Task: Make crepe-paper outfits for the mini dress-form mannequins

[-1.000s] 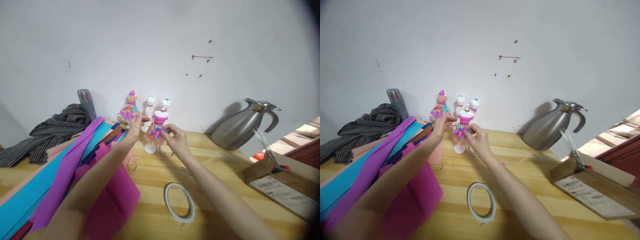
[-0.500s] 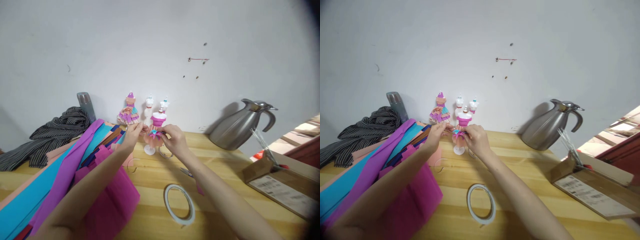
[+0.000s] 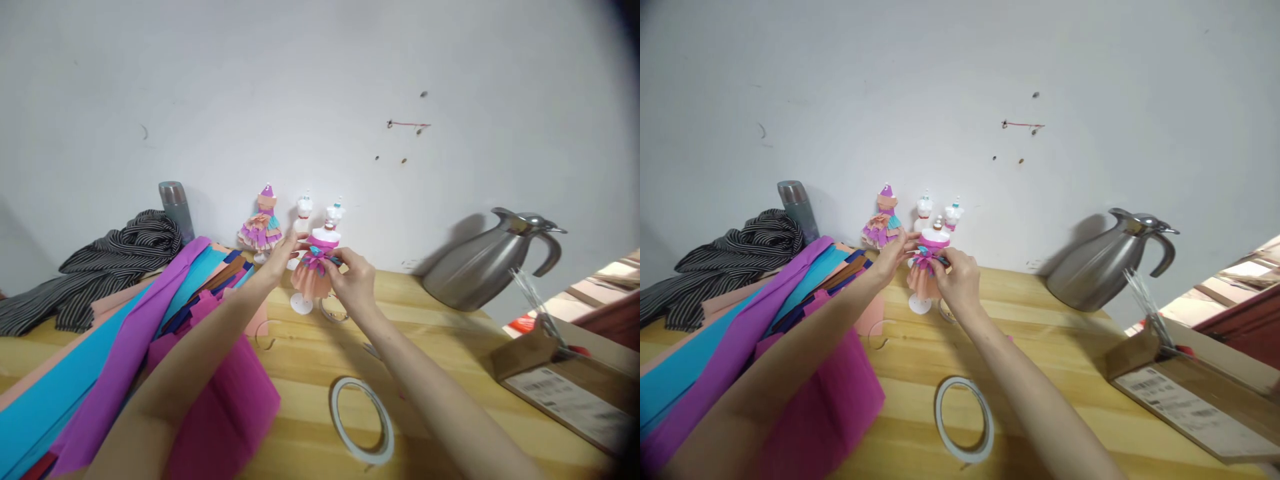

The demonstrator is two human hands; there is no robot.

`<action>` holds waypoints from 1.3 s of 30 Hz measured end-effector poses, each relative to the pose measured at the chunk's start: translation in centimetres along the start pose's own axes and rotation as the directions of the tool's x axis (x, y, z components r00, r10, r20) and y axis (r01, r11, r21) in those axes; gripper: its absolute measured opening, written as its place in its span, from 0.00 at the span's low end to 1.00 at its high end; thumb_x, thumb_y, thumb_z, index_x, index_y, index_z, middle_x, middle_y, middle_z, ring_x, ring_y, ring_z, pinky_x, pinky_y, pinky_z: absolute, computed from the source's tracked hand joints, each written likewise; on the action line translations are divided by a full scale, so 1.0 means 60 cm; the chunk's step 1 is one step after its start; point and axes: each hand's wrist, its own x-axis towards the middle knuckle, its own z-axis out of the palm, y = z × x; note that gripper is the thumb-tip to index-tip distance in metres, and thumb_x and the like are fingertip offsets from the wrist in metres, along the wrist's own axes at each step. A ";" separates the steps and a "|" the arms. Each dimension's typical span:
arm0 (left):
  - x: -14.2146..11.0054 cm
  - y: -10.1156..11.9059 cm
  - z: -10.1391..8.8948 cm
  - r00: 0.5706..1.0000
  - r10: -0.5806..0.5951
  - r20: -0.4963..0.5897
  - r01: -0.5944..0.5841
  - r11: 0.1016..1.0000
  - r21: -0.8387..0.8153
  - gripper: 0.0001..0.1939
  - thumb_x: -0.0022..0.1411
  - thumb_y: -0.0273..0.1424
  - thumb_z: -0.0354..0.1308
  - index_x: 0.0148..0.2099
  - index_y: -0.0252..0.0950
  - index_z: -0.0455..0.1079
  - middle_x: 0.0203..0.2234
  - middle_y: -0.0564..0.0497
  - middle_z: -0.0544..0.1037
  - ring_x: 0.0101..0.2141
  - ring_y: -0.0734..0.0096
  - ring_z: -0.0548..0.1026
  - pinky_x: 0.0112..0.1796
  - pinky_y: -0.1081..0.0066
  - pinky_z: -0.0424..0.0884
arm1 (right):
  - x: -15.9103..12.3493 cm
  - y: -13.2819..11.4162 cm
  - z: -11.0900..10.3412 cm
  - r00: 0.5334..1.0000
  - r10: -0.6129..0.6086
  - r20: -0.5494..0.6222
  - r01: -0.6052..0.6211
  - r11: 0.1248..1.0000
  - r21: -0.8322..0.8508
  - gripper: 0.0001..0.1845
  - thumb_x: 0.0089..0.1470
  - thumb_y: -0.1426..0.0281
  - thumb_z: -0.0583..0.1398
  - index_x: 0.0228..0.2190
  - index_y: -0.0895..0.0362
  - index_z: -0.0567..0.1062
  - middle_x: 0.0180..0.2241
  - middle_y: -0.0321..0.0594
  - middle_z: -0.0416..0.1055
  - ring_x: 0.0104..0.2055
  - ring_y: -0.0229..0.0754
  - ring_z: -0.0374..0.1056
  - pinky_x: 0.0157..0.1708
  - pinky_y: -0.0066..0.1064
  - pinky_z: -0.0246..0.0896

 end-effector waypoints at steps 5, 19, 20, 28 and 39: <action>-0.002 -0.002 0.001 1.000 0.001 0.013 -0.001 1.000 -0.004 0.33 0.61 0.56 0.44 0.53 0.35 0.68 0.44 0.42 0.78 0.50 0.57 0.72 0.53 0.57 0.60 | 0.000 0.002 0.007 0.999 -0.023 -0.027 0.022 0.999 -0.030 0.05 0.53 0.68 0.60 0.26 0.55 0.72 0.25 0.38 0.74 0.28 0.43 0.67 0.33 0.35 0.59; -0.003 0.001 0.004 0.999 0.014 0.039 -0.014 1.000 -0.017 0.33 0.61 0.56 0.45 0.53 0.34 0.68 0.46 0.40 0.77 0.50 0.54 0.73 0.50 0.58 0.63 | -0.001 -0.004 -0.010 0.983 0.146 0.115 -0.172 0.951 0.259 0.05 0.50 0.68 0.61 0.24 0.55 0.73 0.23 0.34 0.72 0.26 0.38 0.65 0.31 0.31 0.60; -0.003 0.000 0.003 0.999 0.017 0.043 -0.016 1.000 -0.018 0.33 0.61 0.56 0.45 0.53 0.34 0.68 0.46 0.40 0.77 0.50 0.54 0.73 0.50 0.58 0.63 | 0.001 -0.001 -0.014 0.978 0.161 0.129 -0.192 0.940 0.280 0.05 0.49 0.68 0.62 0.24 0.55 0.73 0.23 0.34 0.73 0.26 0.38 0.65 0.31 0.30 0.60; 0.001 -0.002 0.004 0.999 0.006 0.036 -0.005 1.000 -0.026 0.34 0.59 0.56 0.46 0.54 0.34 0.67 0.48 0.40 0.76 0.51 0.55 0.72 0.50 0.60 0.63 | 0.021 0.027 -0.026 0.991 0.030 0.128 -0.056 0.978 0.203 0.06 0.50 0.66 0.62 0.25 0.55 0.74 0.25 0.37 0.74 0.28 0.41 0.68 0.33 0.33 0.62; 0.008 -0.014 -0.001 1.000 -0.015 0.020 0.016 0.999 -0.037 0.35 0.59 0.57 0.47 0.55 0.34 0.68 0.44 0.41 0.78 0.49 0.56 0.73 0.50 0.61 0.64 | 0.025 0.038 -0.013 0.983 -0.169 0.076 0.170 0.985 -0.010 0.06 0.51 0.70 0.60 0.24 0.54 0.69 0.23 0.36 0.72 0.28 0.43 0.67 0.33 0.35 0.59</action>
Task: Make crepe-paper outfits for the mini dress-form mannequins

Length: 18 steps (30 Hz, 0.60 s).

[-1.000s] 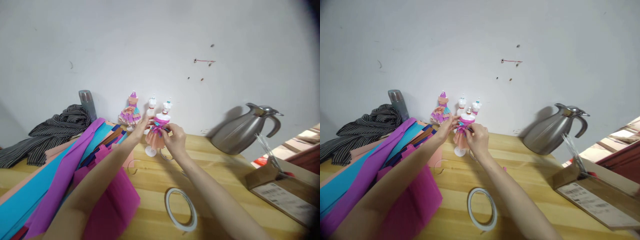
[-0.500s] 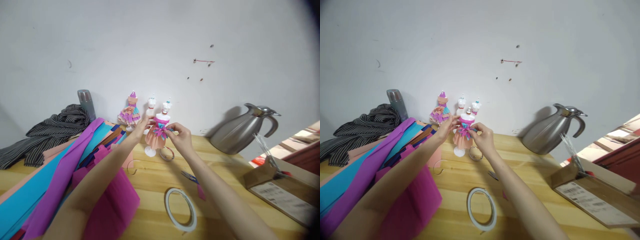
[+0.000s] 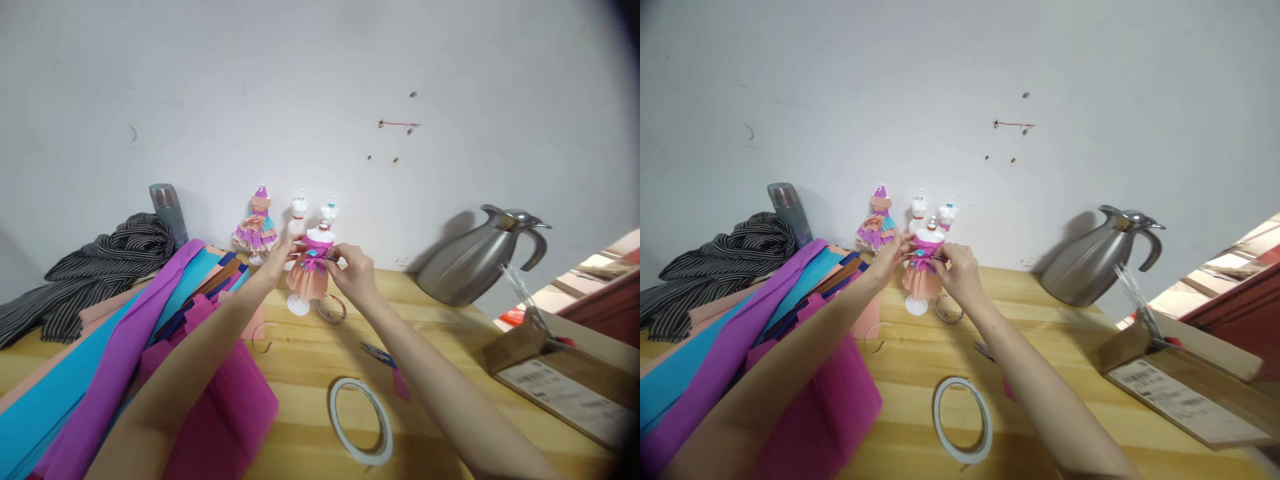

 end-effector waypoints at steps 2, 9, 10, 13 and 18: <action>-0.001 0.002 0.001 1.000 0.008 0.010 -0.008 1.000 0.003 0.35 0.59 0.57 0.47 0.55 0.34 0.68 0.44 0.40 0.78 0.49 0.55 0.73 0.50 0.60 0.64 | 0.001 0.001 0.000 1.000 -0.008 0.007 0.008 1.000 -0.023 0.06 0.51 0.71 0.60 0.25 0.54 0.69 0.23 0.36 0.72 0.28 0.43 0.66 0.33 0.35 0.58; -0.002 0.003 0.005 1.000 0.003 -0.006 -0.003 1.000 -0.014 0.34 0.58 0.57 0.48 0.53 0.34 0.69 0.44 0.40 0.78 0.49 0.54 0.74 0.49 0.59 0.64 | 0.000 -0.002 0.002 1.000 0.021 -0.014 -0.022 0.997 -0.070 0.06 0.51 0.70 0.60 0.25 0.54 0.68 0.23 0.35 0.72 0.27 0.42 0.67 0.34 0.35 0.57; -0.001 0.003 0.006 1.000 0.000 -0.010 0.000 1.000 -0.016 0.34 0.58 0.57 0.49 0.53 0.34 0.69 0.44 0.40 0.78 0.49 0.54 0.74 0.49 0.59 0.64 | 0.000 -0.004 0.002 0.999 0.032 -0.022 -0.033 0.997 -0.067 0.06 0.51 0.71 0.60 0.24 0.54 0.68 0.23 0.35 0.72 0.27 0.42 0.67 0.34 0.35 0.56; -0.004 0.004 0.008 1.000 0.000 -0.012 0.000 1.000 -0.009 0.34 0.59 0.56 0.49 0.53 0.33 0.69 0.44 0.40 0.78 0.48 0.55 0.74 0.50 0.59 0.64 | 0.000 -0.009 0.002 0.996 0.071 -0.051 -0.073 0.997 -0.037 0.07 0.49 0.70 0.61 0.23 0.54 0.67 0.23 0.35 0.71 0.26 0.41 0.66 0.34 0.34 0.56; -0.013 0.010 0.001 0.997 0.008 0.074 -0.004 0.999 -0.051 0.28 0.58 0.48 0.54 0.54 0.35 0.68 0.44 0.43 0.78 0.50 0.56 0.72 0.51 0.60 0.62 | 0.004 -0.016 -0.002 0.989 0.147 -0.025 -0.146 0.988 0.044 0.07 0.48 0.70 0.61 0.23 0.54 0.67 0.22 0.33 0.70 0.25 0.39 0.65 0.30 0.32 0.57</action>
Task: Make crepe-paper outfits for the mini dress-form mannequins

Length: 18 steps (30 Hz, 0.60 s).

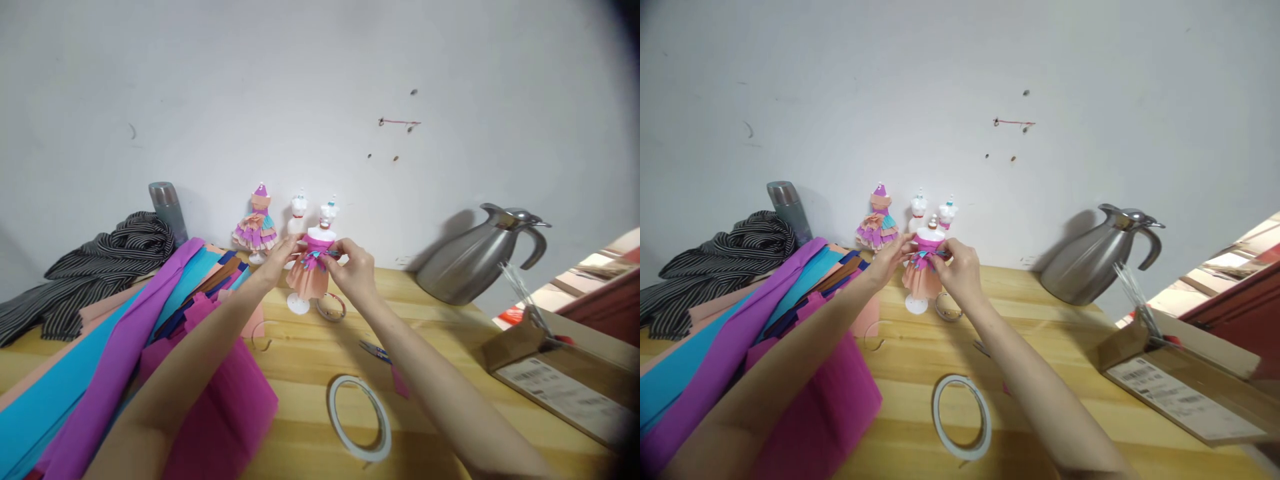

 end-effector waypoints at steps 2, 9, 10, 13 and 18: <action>-0.002 0.002 -0.006 0.997 0.007 0.080 -0.005 1.000 -0.019 0.27 0.54 0.38 0.59 0.56 0.38 0.67 0.44 0.46 0.78 0.50 0.57 0.72 0.51 0.61 0.62 | 0.002 -0.002 -0.002 1.000 0.025 0.019 -0.026 0.999 0.039 0.07 0.47 0.70 0.61 0.23 0.54 0.67 0.21 0.33 0.69 0.24 0.39 0.65 0.29 0.31 0.58; -0.003 0.016 -0.001 0.968 0.046 0.248 -0.060 0.997 0.049 0.30 0.43 0.21 0.56 0.52 0.37 0.68 0.46 0.46 0.76 0.49 0.56 0.71 0.49 0.62 0.63 | -0.001 0.004 -0.004 0.997 -0.073 0.010 0.073 0.997 -0.021 0.07 0.50 0.71 0.60 0.23 0.54 0.67 0.21 0.34 0.70 0.25 0.39 0.65 0.30 0.32 0.57; -0.003 0.017 0.001 0.966 0.049 0.253 -0.063 0.997 0.048 0.29 0.43 0.22 0.56 0.51 0.36 0.69 0.46 0.46 0.76 0.50 0.55 0.70 0.50 0.62 0.63 | -0.003 0.005 -0.004 0.992 -0.129 -0.001 0.128 0.989 -0.076 0.07 0.51 0.72 0.60 0.23 0.55 0.67 0.22 0.34 0.70 0.26 0.40 0.65 0.31 0.33 0.57; -0.003 0.015 0.000 0.971 0.043 0.236 -0.053 0.998 0.036 0.24 0.46 0.25 0.56 0.49 0.36 0.71 0.46 0.47 0.76 0.53 0.54 0.68 0.52 0.62 0.61 | -0.007 0.003 -0.006 0.943 -0.333 0.009 0.323 0.907 -0.270 0.06 0.53 0.74 0.58 0.25 0.55 0.68 0.22 0.36 0.70 0.27 0.41 0.64 0.34 0.35 0.54; -0.001 0.006 -0.005 0.987 0.032 0.158 -0.038 0.999 0.032 0.21 0.58 0.43 0.56 0.47 0.34 0.73 0.47 0.44 0.76 0.52 0.56 0.69 0.52 0.62 0.61 | -0.013 -0.009 -0.007 0.862 -0.500 0.079 0.480 0.758 -0.442 0.10 0.53 0.79 0.56 0.23 0.55 0.66 0.21 0.37 0.70 0.26 0.40 0.62 0.34 0.35 0.51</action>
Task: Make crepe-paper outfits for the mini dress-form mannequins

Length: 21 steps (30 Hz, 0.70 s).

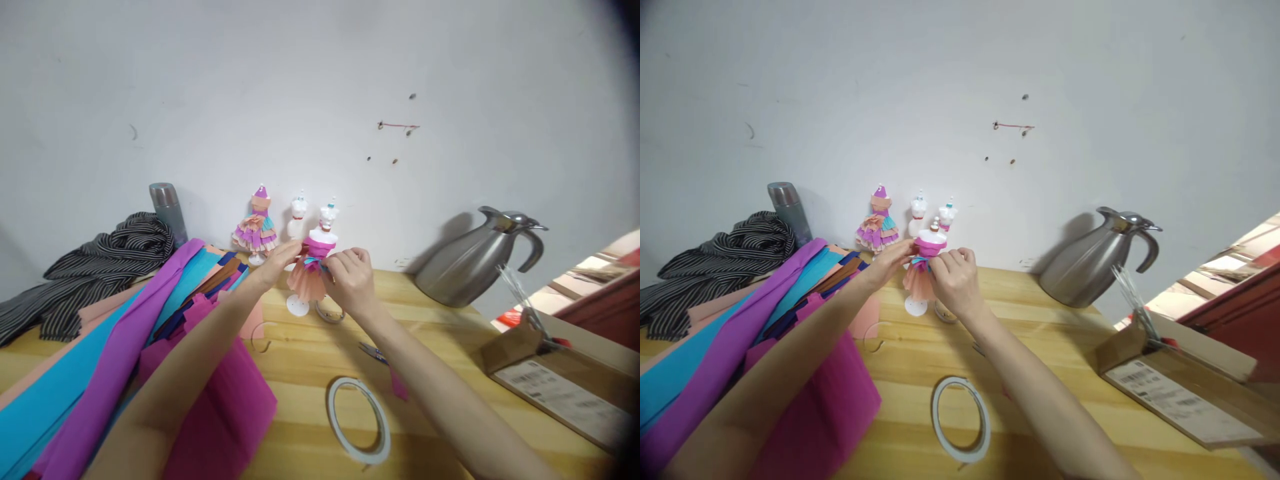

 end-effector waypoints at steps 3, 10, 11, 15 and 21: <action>0.001 -0.001 0.000 1.000 -0.012 -0.016 0.012 1.000 -0.009 0.32 0.57 0.56 0.52 0.47 0.32 0.73 0.47 0.41 0.76 0.52 0.54 0.69 0.53 0.60 0.61 | 0.000 -0.007 -0.003 1.000 0.022 -0.004 -0.021 0.998 0.055 0.10 0.51 0.80 0.56 0.24 0.55 0.66 0.21 0.36 0.69 0.26 0.40 0.62 0.34 0.35 0.52; 0.004 -0.001 -0.004 0.999 -0.039 0.020 0.039 0.998 -0.040 0.38 0.55 0.62 0.46 0.48 0.34 0.74 0.49 0.41 0.76 0.53 0.53 0.69 0.52 0.60 0.61 | 0.008 -0.017 -0.006 0.943 0.326 0.069 -0.326 0.857 0.399 0.07 0.49 0.76 0.58 0.23 0.55 0.67 0.21 0.33 0.69 0.24 0.38 0.64 0.33 0.33 0.55; 0.004 -0.001 -0.004 0.999 -0.037 0.019 0.038 0.998 -0.041 0.38 0.56 0.62 0.45 0.48 0.34 0.74 0.49 0.41 0.76 0.52 0.53 0.69 0.52 0.61 0.61 | 0.010 -0.018 -0.004 0.929 0.361 0.082 -0.363 0.847 0.387 0.07 0.49 0.75 0.58 0.22 0.55 0.67 0.21 0.33 0.69 0.24 0.38 0.64 0.33 0.33 0.55; 0.006 -0.006 -0.002 0.999 -0.041 0.021 0.043 0.997 -0.064 0.38 0.56 0.61 0.44 0.51 0.36 0.72 0.51 0.43 0.75 0.52 0.56 0.69 0.52 0.62 0.62 | 0.014 -0.027 0.010 0.899 0.427 0.098 -0.435 0.841 0.321 0.08 0.49 0.71 0.59 0.21 0.55 0.68 0.20 0.33 0.71 0.23 0.38 0.64 0.35 0.35 0.52; 0.005 -0.009 -0.001 0.999 -0.028 0.023 0.030 0.996 -0.085 0.38 0.57 0.60 0.46 0.56 0.37 0.69 0.53 0.44 0.73 0.54 0.56 0.67 0.52 0.63 0.62 | 0.008 -0.037 0.020 0.869 0.488 0.079 -0.486 0.816 0.312 0.09 0.49 0.70 0.59 0.20 0.56 0.68 0.20 0.33 0.71 0.22 0.37 0.63 0.36 0.35 0.52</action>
